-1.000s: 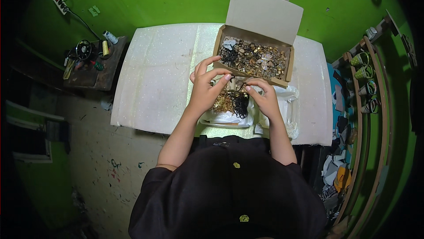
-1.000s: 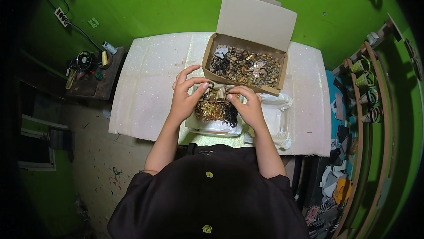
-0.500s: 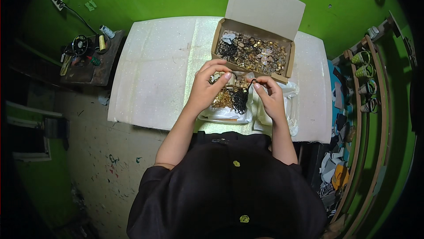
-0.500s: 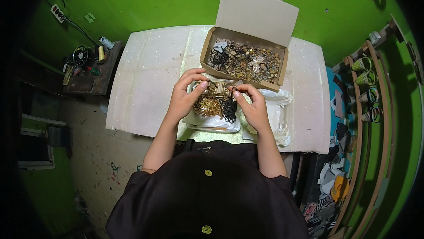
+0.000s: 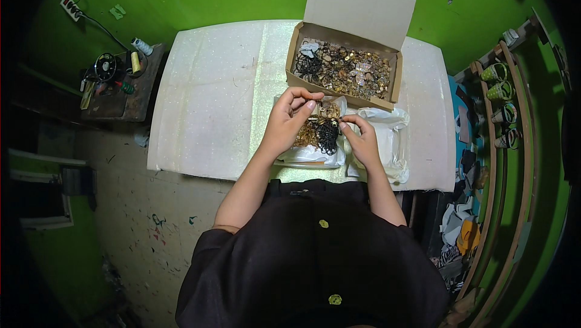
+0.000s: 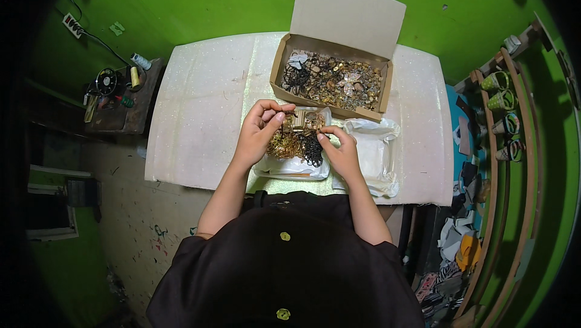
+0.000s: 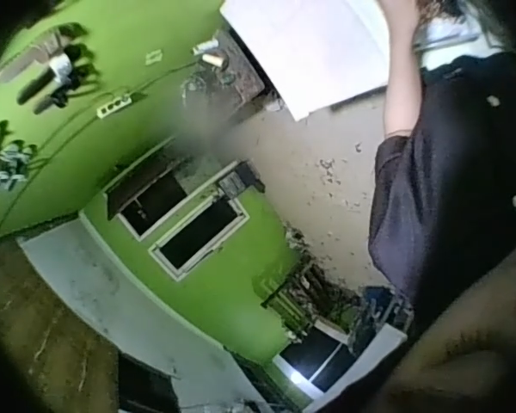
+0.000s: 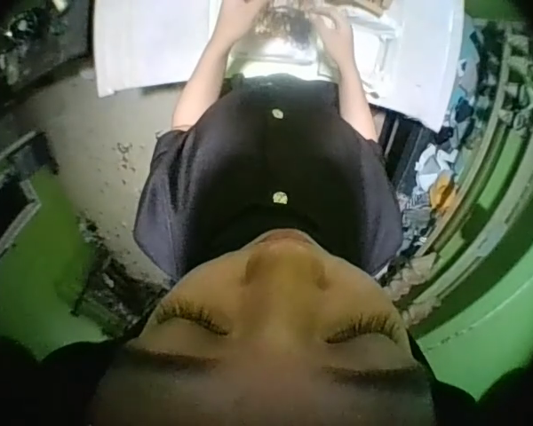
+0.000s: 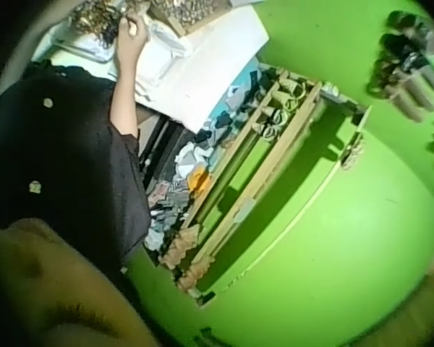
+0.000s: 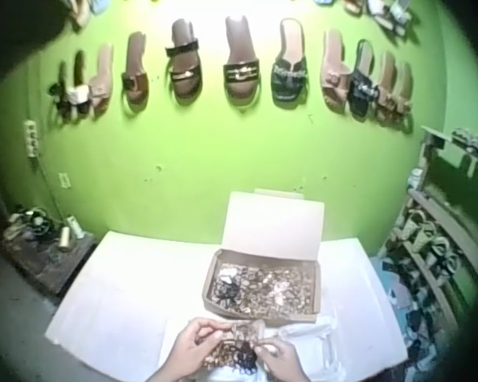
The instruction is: Sorting various small metal shoe accessories like buckles and eyelets into separate containers.
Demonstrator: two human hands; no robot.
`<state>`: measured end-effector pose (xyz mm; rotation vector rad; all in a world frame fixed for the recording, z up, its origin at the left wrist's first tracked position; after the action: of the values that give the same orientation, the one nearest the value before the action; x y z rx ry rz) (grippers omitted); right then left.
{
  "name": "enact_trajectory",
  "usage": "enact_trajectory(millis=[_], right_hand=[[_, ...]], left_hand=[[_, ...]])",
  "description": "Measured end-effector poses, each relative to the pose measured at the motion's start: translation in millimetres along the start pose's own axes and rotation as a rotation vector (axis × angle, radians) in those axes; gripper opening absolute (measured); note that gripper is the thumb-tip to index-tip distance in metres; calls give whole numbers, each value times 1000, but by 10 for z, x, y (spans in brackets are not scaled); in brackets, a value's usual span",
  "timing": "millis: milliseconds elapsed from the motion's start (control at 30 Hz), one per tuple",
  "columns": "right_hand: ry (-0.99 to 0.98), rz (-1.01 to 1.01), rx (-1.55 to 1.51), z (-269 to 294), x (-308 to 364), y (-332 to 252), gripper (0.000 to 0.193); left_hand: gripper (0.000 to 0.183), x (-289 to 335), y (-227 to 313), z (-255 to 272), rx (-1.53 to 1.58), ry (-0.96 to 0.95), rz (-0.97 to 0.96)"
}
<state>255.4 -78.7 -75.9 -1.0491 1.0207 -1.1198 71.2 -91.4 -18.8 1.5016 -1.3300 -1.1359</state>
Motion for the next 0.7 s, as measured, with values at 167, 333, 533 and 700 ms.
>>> enact_trajectory(millis=[167,333,533,700], right_hand=[[56,99,118,-29,24,202,13],[90,38,317,-20,101,305,14],[111,43,371,5,159,346,15],[55,-58,579,-48,203,382,18]], left_hand=[[12,-18,-21,5,-22,-3,8],[11,-27,-40,6,-84,-12,32],[11,-30,-72,-30,-72,-39,31],[14,-36,-85,-70,-66,-37,45]])
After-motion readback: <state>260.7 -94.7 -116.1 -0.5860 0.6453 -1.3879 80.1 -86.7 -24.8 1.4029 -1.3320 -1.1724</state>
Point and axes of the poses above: each hand's wrist, its own x-axis away from the middle knuckle, its own z-axis out of the back of the hand, y = z × x, the point moved 6 cm from there along -x, towards the middle knuckle, and after that the axes turned 4 degrees about y, right-handed, at the moved point
